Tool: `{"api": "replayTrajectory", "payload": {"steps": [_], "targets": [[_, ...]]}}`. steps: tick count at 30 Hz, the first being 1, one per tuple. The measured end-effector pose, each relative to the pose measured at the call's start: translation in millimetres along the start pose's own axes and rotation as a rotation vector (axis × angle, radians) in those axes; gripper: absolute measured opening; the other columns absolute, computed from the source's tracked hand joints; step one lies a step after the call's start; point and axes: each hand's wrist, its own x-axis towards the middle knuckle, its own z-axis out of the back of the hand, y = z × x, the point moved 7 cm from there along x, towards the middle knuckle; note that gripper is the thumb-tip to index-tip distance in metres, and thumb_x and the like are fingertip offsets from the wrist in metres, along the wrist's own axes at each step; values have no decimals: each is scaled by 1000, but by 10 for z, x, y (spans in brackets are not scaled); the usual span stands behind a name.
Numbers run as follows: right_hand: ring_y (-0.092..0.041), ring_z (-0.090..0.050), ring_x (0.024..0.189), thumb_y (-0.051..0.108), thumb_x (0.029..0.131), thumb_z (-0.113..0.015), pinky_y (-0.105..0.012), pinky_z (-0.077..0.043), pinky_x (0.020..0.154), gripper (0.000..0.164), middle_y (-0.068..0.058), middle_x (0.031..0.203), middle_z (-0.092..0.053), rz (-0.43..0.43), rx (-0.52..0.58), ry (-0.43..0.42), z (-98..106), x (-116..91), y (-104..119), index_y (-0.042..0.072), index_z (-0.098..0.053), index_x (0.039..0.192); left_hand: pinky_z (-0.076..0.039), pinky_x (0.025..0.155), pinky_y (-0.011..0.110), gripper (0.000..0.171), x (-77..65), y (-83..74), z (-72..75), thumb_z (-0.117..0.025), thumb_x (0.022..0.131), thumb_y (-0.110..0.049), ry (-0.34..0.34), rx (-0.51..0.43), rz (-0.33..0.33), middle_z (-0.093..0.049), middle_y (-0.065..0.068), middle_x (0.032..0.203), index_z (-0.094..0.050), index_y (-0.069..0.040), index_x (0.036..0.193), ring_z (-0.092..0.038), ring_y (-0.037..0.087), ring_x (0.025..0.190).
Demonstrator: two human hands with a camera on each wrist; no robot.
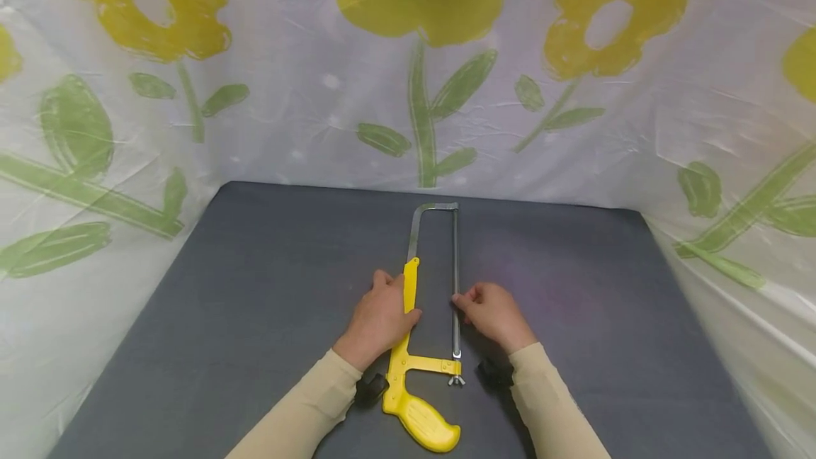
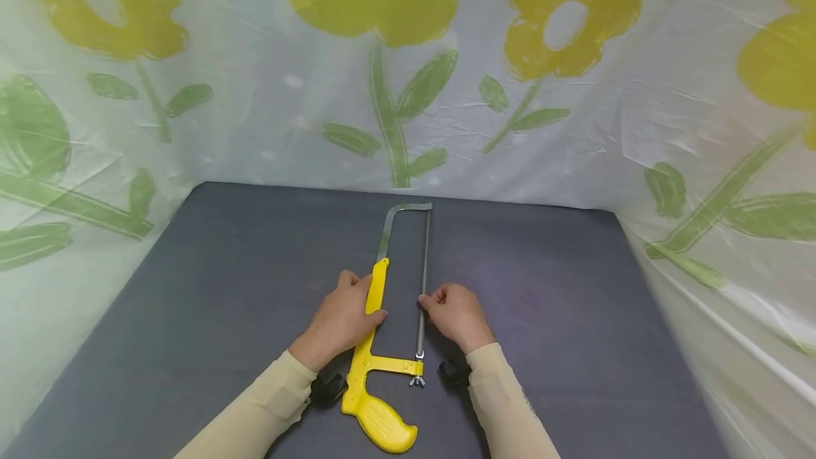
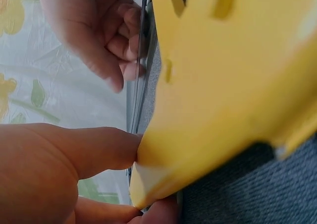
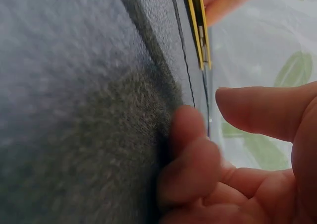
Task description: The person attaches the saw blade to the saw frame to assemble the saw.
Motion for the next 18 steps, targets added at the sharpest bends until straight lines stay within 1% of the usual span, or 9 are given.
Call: {"api": "replayTrajectory", "payload": {"steps": [4,9,14,18], "targets": [[-17,-52,59,35,103,-73,-31,-40,55,31,0,70,-65,9,-26,10,40,-200,-37,13,-68,81,-59,67,32,79,8,3,-28,-85,94,-28,1,-18,4,-52,18,128,-50,4,158,-63,20,77],[-15,-58,59,39,99,-77,-31,-43,54,32,2,68,-66,-4,5,54,53,-527,-93,16,-68,79,-59,66,32,81,9,21,-16,-85,94,-28,6,-32,18,-51,19,131,-49,4,159,-63,21,77],[-14,-58,57,39,91,-85,-30,-42,52,29,5,62,-62,12,33,152,-9,-810,-110,18,-69,79,-59,67,32,80,-15,6,29,-85,94,-28,7,-35,8,-52,20,130,-50,4,158,-63,21,79],[-15,-58,58,37,88,-87,-31,-42,53,27,4,61,-61,20,44,227,-64,-910,-108,18,-70,78,-59,70,33,79,-37,-5,38,-85,94,-28,12,-41,19,-53,20,130,-51,3,158,-64,22,82]]}}
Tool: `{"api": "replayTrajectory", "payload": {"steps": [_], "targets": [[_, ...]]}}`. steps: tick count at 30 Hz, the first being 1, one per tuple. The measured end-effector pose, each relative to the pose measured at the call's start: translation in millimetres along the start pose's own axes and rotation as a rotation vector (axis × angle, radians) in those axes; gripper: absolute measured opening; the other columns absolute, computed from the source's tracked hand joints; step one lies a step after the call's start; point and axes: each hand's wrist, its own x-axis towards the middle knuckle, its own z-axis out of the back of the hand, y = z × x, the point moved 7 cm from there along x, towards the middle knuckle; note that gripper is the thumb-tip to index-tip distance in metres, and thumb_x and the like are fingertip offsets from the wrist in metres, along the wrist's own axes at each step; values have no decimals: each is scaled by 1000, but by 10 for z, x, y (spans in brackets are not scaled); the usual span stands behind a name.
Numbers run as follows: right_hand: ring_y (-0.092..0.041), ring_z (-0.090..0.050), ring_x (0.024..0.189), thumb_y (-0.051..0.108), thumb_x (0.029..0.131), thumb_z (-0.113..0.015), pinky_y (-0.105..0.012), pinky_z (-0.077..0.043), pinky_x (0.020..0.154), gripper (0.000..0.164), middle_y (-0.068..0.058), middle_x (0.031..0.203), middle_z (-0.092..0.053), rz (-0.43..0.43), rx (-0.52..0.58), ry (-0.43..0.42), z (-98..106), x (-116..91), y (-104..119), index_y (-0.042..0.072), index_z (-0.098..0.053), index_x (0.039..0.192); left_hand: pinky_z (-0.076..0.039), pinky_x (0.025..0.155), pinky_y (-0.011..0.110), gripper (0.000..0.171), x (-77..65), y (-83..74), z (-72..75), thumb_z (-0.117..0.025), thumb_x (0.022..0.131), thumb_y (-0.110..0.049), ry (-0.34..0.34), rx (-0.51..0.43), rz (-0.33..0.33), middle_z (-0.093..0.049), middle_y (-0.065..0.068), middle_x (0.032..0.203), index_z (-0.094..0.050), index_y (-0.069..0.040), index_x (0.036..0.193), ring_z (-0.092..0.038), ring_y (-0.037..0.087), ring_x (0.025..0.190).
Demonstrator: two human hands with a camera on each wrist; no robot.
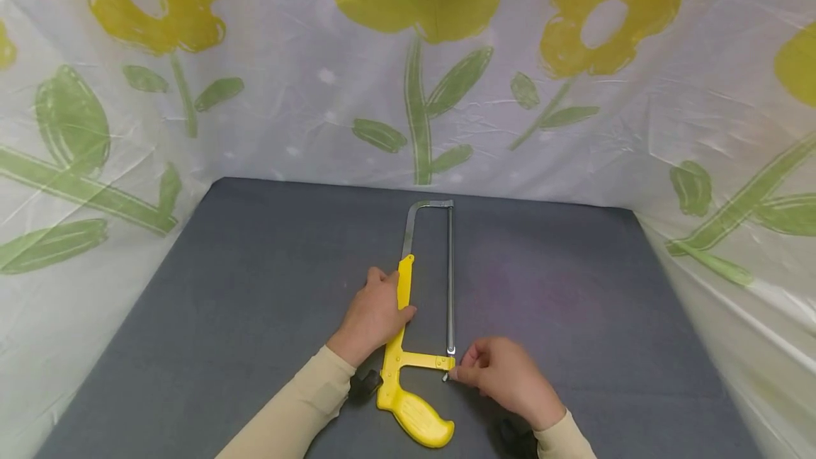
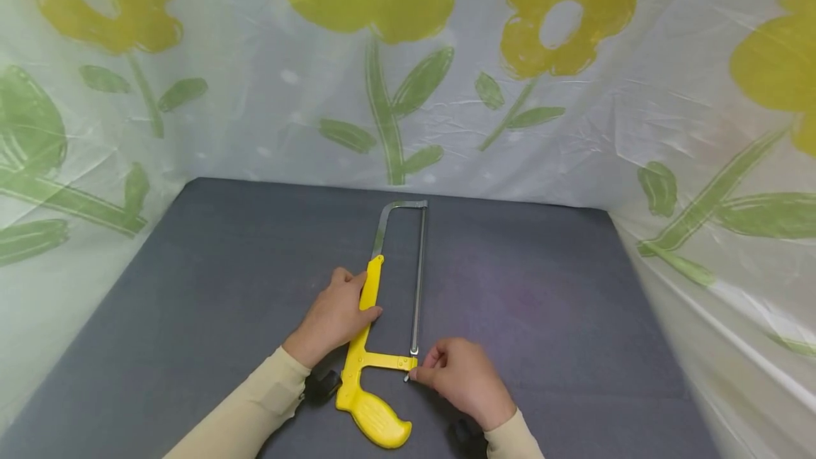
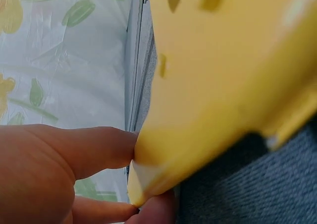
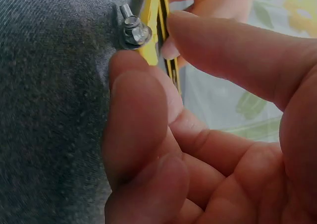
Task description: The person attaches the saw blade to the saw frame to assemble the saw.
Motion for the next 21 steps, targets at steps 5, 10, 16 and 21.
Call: {"api": "replayTrajectory", "payload": {"steps": [5,10,16,21], "targets": [[-15,-60,59,26,88,-86,-32,-47,55,20,4,66,-63,38,48,54,-61,34,-20,15,-72,81,-58,69,34,78,9,8,1,-84,94,-29,-1,0,1,-55,23,127,-52,2,158,-62,22,78],[-15,-59,60,17,89,-84,-32,-51,56,13,3,67,-64,60,106,89,-96,62,-70,11,-73,84,-57,68,34,78,17,20,-19,-84,95,-30,3,1,-2,-56,24,128,-51,2,158,-60,21,76],[-14,-59,58,16,89,-84,-32,-51,55,12,3,67,-64,63,116,99,-111,75,-88,11,-74,83,-58,69,35,78,8,29,-27,-84,95,-29,2,-1,2,-56,24,128,-51,3,158,-61,22,78],[-14,-59,58,15,89,-84,-32,-51,55,13,4,67,-64,77,123,103,-109,79,-100,11,-75,82,-58,67,34,77,11,18,-33,-84,94,-28,3,-15,2,-56,24,127,-52,3,157,-60,22,77]]}}
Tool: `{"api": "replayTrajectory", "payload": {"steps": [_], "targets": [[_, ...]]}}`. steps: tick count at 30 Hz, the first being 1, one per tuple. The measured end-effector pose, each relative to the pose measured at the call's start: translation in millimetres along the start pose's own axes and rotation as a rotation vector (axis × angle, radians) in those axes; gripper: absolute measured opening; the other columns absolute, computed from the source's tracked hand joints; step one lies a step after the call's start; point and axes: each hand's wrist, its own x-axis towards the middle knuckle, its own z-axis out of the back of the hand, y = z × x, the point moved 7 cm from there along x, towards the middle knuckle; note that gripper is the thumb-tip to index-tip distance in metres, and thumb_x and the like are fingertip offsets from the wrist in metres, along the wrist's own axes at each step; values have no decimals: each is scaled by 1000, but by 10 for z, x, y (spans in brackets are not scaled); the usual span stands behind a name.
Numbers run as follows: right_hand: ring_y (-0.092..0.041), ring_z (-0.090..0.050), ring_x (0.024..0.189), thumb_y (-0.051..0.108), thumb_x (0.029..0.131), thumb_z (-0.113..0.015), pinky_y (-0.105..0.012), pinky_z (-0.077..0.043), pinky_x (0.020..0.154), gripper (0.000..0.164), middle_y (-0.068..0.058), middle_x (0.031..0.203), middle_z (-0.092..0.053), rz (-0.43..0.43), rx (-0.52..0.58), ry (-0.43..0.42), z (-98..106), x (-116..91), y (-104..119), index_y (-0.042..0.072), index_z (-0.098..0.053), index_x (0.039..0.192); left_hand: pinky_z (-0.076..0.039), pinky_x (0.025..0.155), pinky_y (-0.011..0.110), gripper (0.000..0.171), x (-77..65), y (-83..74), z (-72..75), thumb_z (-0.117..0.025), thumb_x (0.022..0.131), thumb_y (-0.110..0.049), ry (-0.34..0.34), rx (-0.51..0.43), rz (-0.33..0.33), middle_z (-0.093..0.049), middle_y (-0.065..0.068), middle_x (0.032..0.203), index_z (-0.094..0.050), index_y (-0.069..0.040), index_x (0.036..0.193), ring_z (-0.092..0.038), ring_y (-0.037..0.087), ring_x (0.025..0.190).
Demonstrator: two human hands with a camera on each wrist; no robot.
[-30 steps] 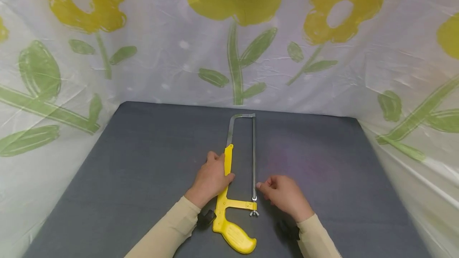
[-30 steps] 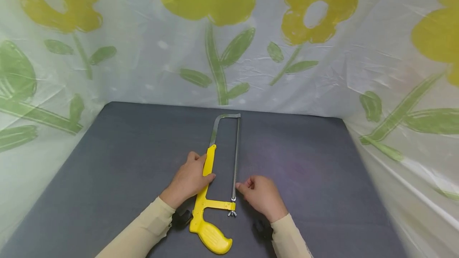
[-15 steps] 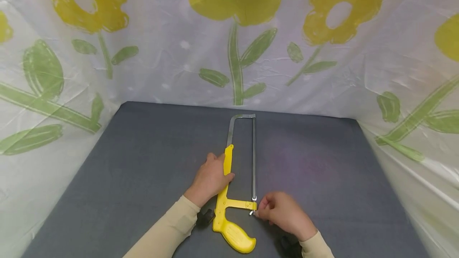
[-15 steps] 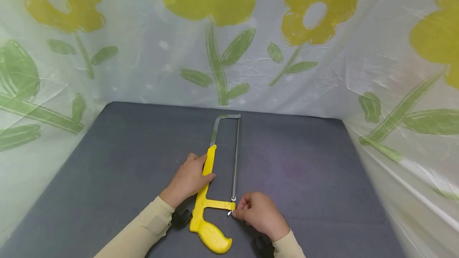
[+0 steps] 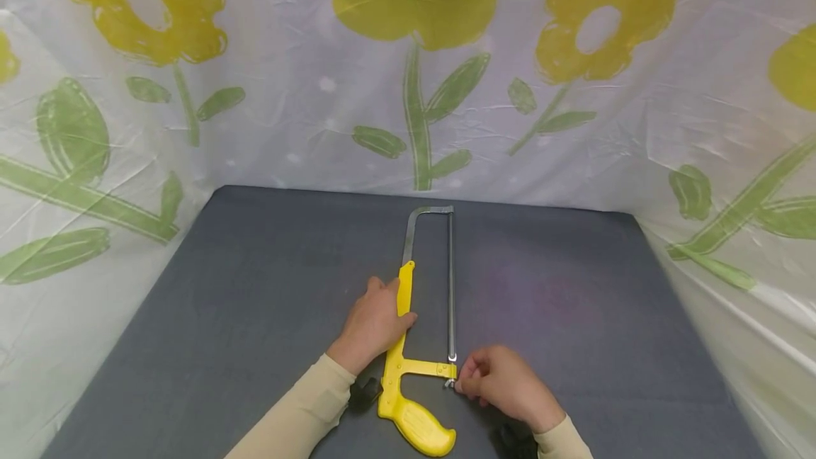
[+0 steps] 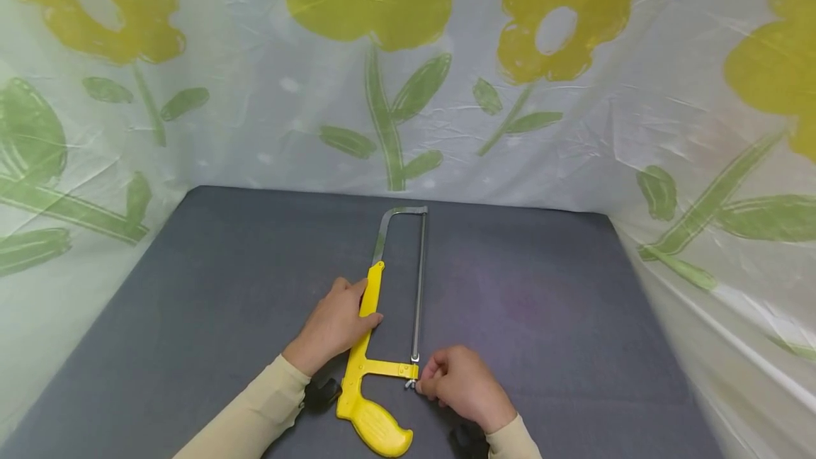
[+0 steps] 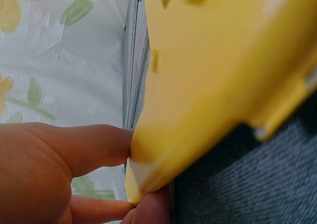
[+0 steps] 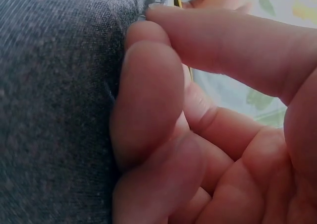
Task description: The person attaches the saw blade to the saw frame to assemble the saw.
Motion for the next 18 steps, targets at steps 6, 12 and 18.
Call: {"api": "replayTrajectory", "payload": {"steps": [6,12,18], "targets": [[-14,-60,59,17,86,-87,-31,-50,54,14,4,67,-66,8,4,27,-21,-1,28,11,-75,81,-58,66,33,77,-8,1,2,-85,94,-27,-7,-3,8,-56,23,124,-53,3,157,-60,21,76],[-15,-60,57,40,86,-89,-32,-47,54,34,4,64,-65,-66,-50,30,-36,7,61,13,-73,73,-59,67,33,78,-20,-7,10,-86,93,-28,-11,-3,19,-56,22,123,-53,2,157,-59,21,77],[-15,-60,54,45,88,-87,-31,-44,51,41,3,61,-65,-60,-77,19,-51,42,101,13,-70,69,-58,67,33,78,-20,-4,10,-87,93,-27,-12,-5,22,-56,22,121,-53,3,156,-59,21,76]]}}
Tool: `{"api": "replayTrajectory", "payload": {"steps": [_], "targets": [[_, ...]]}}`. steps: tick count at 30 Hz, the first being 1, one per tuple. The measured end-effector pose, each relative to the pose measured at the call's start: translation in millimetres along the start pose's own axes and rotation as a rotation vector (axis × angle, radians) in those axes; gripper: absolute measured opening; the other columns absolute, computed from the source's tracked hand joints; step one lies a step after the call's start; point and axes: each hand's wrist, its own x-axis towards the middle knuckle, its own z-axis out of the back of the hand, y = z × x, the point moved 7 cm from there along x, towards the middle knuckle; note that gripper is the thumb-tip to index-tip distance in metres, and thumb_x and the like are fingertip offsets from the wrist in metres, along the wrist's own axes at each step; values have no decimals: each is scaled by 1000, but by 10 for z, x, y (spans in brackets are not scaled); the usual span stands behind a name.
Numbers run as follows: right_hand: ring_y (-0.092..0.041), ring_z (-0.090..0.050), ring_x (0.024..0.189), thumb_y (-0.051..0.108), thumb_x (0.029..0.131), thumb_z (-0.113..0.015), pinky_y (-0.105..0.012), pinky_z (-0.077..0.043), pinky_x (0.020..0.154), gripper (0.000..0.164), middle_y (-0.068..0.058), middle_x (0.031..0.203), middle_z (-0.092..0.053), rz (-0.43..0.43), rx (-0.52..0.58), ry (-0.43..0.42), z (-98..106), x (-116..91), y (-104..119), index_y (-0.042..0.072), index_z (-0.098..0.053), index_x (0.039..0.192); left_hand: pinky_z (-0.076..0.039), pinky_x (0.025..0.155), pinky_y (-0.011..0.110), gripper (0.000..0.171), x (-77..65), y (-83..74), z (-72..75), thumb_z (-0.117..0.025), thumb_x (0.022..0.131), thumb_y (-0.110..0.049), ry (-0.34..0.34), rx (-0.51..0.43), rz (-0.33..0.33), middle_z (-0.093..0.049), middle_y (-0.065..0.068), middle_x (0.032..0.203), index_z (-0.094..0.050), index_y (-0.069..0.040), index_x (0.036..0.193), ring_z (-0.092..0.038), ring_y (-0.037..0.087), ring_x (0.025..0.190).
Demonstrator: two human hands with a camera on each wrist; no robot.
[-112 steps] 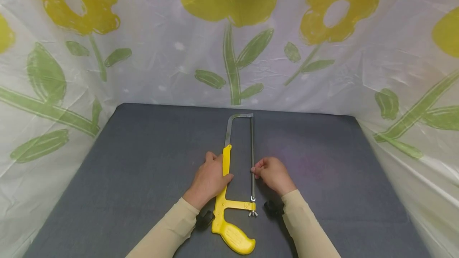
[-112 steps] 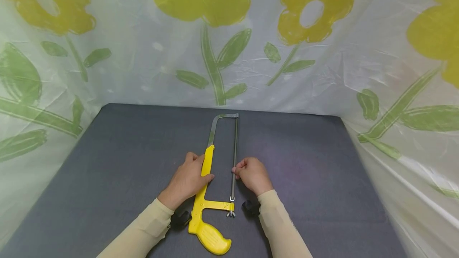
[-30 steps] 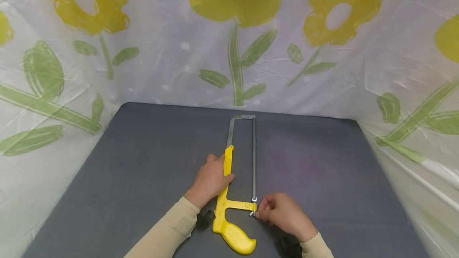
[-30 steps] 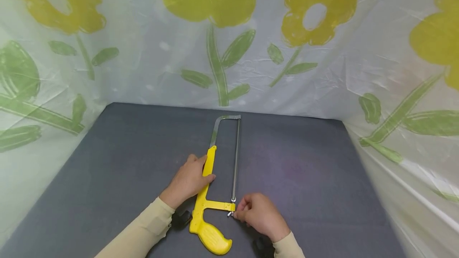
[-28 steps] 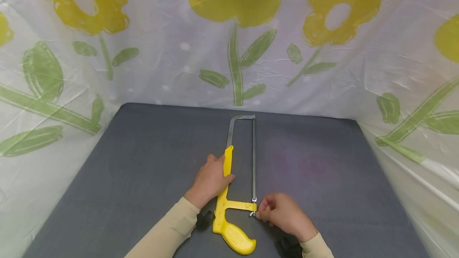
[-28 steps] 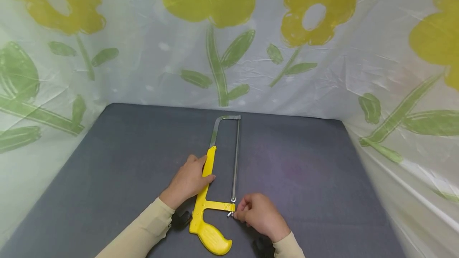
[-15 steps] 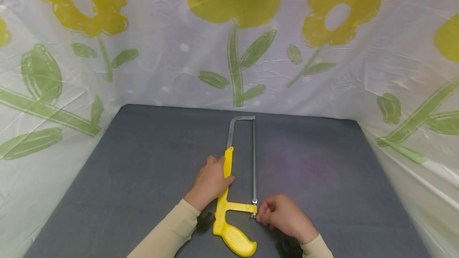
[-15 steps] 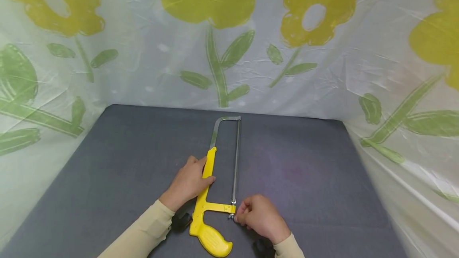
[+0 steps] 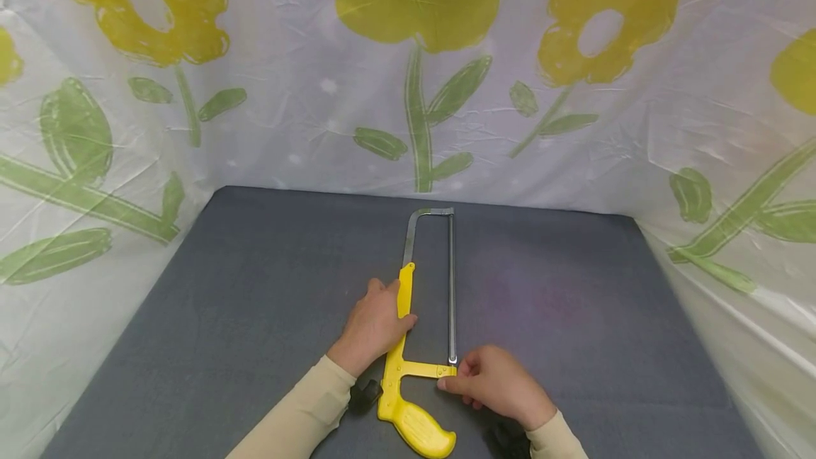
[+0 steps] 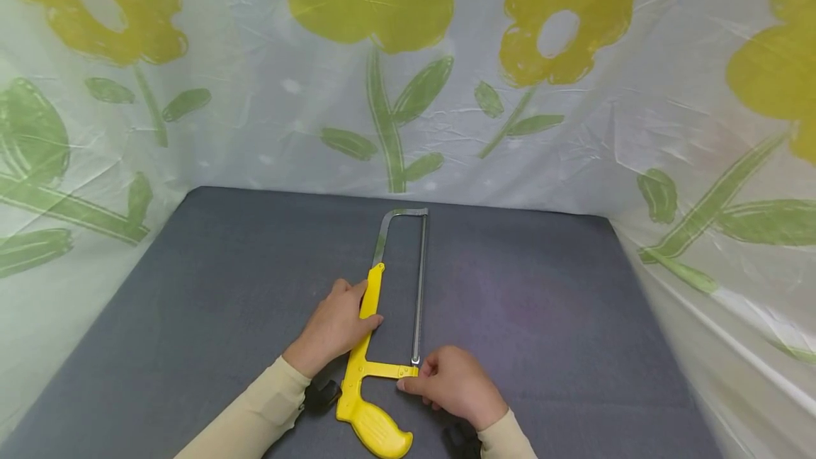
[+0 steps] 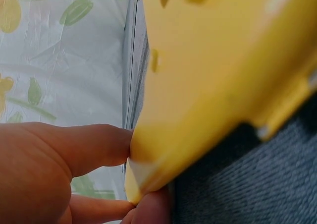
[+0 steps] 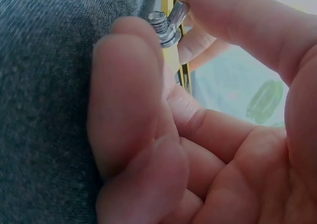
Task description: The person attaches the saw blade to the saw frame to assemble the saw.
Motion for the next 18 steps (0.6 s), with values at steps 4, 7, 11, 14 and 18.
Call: {"api": "replayTrajectory", "payload": {"steps": [4,7,11,14,18], "targets": [[-15,-60,54,42,89,-86,-31,-45,52,38,4,62,-65,10,13,12,-6,4,-6,14,-68,70,-58,67,33,78,-1,0,-2,-86,93,-28,4,4,9,-56,21,121,-53,2,157,-58,21,77],[-15,-61,55,40,89,-86,-31,-46,53,36,3,62,-66,20,30,25,-8,1,-13,14,-68,72,-58,67,33,78,-4,1,-3,-86,93,-28,6,6,12,-56,21,122,-53,2,157,-59,21,77],[-15,-61,56,40,91,-84,-32,-47,53,34,3,64,-66,33,45,52,-6,-3,-19,14,-69,74,-58,67,34,78,-12,-3,10,-86,93,-28,2,5,8,-56,22,122,-53,2,157,-59,21,77],[-15,-62,57,38,92,-84,-32,-48,54,32,3,65,-67,46,58,70,3,-2,-30,14,-70,77,-59,68,34,78,-19,-8,17,-86,93,-28,0,8,3,-56,22,122,-53,3,156,-59,21,77],[-16,-62,58,35,93,-85,-32,-50,55,28,2,67,-66,55,92,80,20,4,-54,13,-71,82,-59,69,35,78,-28,-14,17,-86,93,-28,2,14,2,-56,22,124,-53,3,157,-60,21,77]]}}
